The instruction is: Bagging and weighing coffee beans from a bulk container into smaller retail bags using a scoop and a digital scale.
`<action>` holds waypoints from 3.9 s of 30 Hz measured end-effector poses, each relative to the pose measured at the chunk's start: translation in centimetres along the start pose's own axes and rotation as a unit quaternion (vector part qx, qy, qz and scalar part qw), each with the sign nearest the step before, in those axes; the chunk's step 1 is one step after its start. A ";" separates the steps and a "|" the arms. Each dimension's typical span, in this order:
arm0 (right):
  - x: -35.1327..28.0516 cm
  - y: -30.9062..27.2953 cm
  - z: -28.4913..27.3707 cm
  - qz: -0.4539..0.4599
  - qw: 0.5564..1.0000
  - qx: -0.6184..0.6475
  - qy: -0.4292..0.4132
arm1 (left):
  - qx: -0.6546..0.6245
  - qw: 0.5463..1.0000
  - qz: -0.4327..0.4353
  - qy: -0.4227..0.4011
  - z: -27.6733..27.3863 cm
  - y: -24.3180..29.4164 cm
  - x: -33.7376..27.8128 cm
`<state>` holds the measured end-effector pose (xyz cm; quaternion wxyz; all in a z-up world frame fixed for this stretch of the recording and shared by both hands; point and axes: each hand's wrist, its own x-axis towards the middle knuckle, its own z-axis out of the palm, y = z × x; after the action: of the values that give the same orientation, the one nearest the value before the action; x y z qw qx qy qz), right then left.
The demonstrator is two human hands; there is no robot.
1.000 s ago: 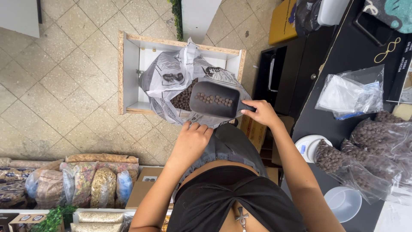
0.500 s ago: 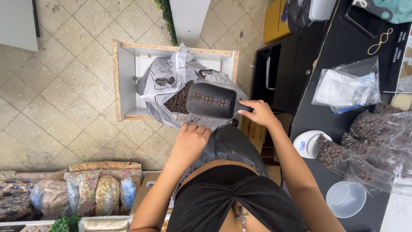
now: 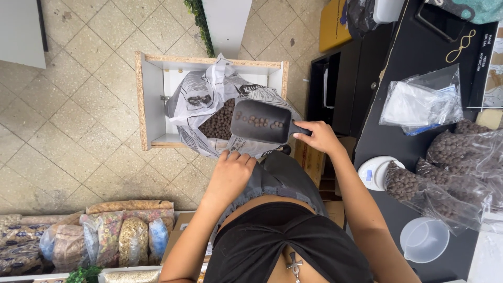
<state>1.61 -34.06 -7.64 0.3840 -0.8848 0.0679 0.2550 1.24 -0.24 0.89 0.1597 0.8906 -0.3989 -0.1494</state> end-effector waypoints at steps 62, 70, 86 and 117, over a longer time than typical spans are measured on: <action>-48.5 -5.0 -0.1 0.506 0.751 -0.117 0.409 | -0.100 0.857 0.455 -0.221 2.3 34.7 27.0; -48.8 -5.0 -1.2 0.529 0.748 -0.148 0.374 | -0.110 0.856 0.426 -0.272 2.2 35.0 27.2; -50.9 -4.4 2.0 0.523 0.699 -0.077 0.482 | -0.198 0.856 0.397 -0.267 -1.4 34.0 26.8; -49.6 -1.7 2.8 0.360 0.626 -0.078 0.687 | -0.457 0.887 0.016 0.060 -6.8 12.5 23.4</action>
<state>-41.71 -34.59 16.79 0.0332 -0.7348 0.6050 -0.3047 10.50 -24.79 8.82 0.5752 0.7198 -0.2902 -0.2585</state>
